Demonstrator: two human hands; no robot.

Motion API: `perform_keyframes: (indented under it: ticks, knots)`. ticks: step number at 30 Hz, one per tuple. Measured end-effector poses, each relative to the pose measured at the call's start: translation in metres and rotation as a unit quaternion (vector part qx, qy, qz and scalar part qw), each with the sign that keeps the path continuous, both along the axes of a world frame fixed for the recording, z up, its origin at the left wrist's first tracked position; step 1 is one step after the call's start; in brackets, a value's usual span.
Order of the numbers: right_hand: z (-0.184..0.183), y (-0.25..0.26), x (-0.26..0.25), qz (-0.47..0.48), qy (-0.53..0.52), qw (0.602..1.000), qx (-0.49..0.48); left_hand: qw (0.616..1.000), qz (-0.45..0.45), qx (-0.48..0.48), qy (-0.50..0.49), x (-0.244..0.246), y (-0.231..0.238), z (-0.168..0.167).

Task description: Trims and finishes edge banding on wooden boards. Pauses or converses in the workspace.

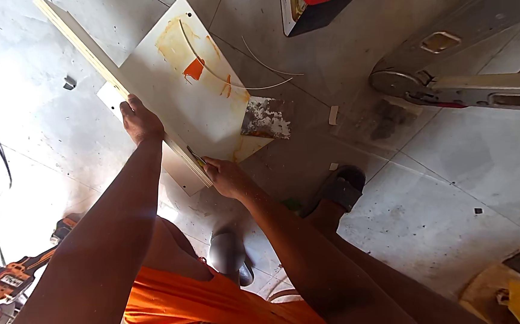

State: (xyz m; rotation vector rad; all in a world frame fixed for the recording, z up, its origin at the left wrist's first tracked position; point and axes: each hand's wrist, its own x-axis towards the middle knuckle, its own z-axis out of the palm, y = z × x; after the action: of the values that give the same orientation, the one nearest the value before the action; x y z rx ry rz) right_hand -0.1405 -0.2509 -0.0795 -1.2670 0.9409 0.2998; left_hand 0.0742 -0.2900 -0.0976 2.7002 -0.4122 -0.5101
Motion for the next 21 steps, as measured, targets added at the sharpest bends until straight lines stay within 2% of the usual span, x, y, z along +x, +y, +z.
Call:
perform_keyframes:
  ticks: [21]
  knots:
    - [0.010, 0.038, -0.070, 0.058, 0.076, 0.994, 0.050, 1.000, 0.009, 0.001, -0.008, 0.000, -0.002, 0.000]
